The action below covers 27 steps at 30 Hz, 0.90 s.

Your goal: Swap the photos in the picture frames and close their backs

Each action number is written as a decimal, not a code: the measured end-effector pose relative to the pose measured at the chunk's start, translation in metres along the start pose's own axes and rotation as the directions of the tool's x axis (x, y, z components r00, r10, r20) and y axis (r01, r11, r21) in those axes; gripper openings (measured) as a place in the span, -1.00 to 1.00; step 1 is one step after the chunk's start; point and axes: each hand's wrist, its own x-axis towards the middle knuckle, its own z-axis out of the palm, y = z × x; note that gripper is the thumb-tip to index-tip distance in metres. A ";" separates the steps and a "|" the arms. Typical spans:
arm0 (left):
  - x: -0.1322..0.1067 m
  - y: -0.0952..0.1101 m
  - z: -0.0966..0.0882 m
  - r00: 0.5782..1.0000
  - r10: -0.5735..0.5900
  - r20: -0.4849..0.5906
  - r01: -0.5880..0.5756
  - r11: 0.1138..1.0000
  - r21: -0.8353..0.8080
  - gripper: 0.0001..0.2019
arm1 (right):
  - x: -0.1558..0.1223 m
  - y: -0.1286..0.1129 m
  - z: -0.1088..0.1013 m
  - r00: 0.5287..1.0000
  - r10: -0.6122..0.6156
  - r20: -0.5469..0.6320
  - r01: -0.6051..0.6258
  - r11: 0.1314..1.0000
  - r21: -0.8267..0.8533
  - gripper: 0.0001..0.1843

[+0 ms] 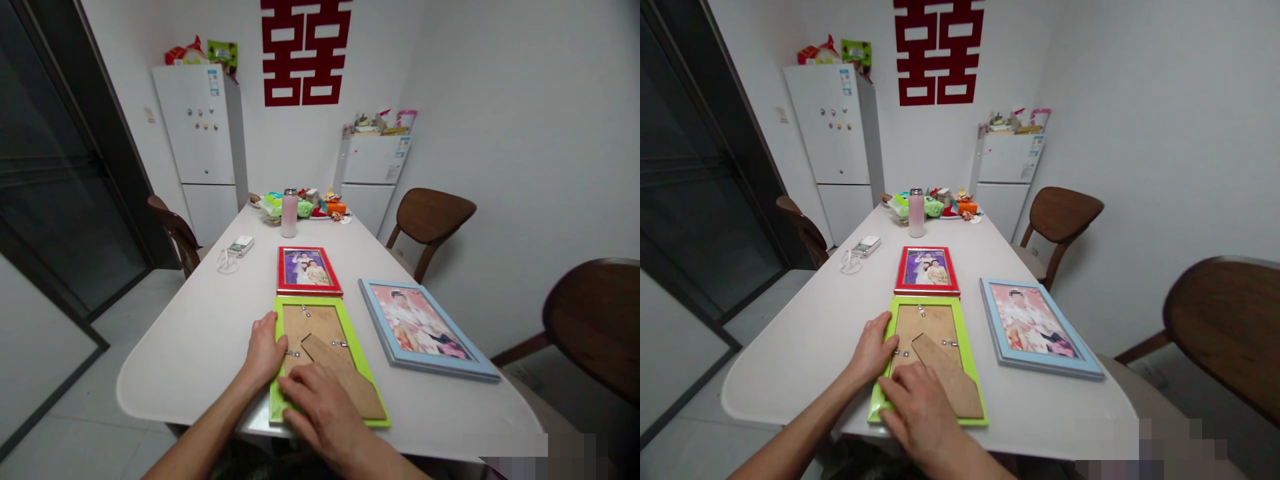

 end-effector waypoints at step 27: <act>-0.032 -0.012 0.003 0.982 0.188 -0.018 -0.187 0.980 0.070 -0.54 | 0.055 0.023 0.006 0.968 0.236 0.083 -0.232 0.971 -0.060 -0.83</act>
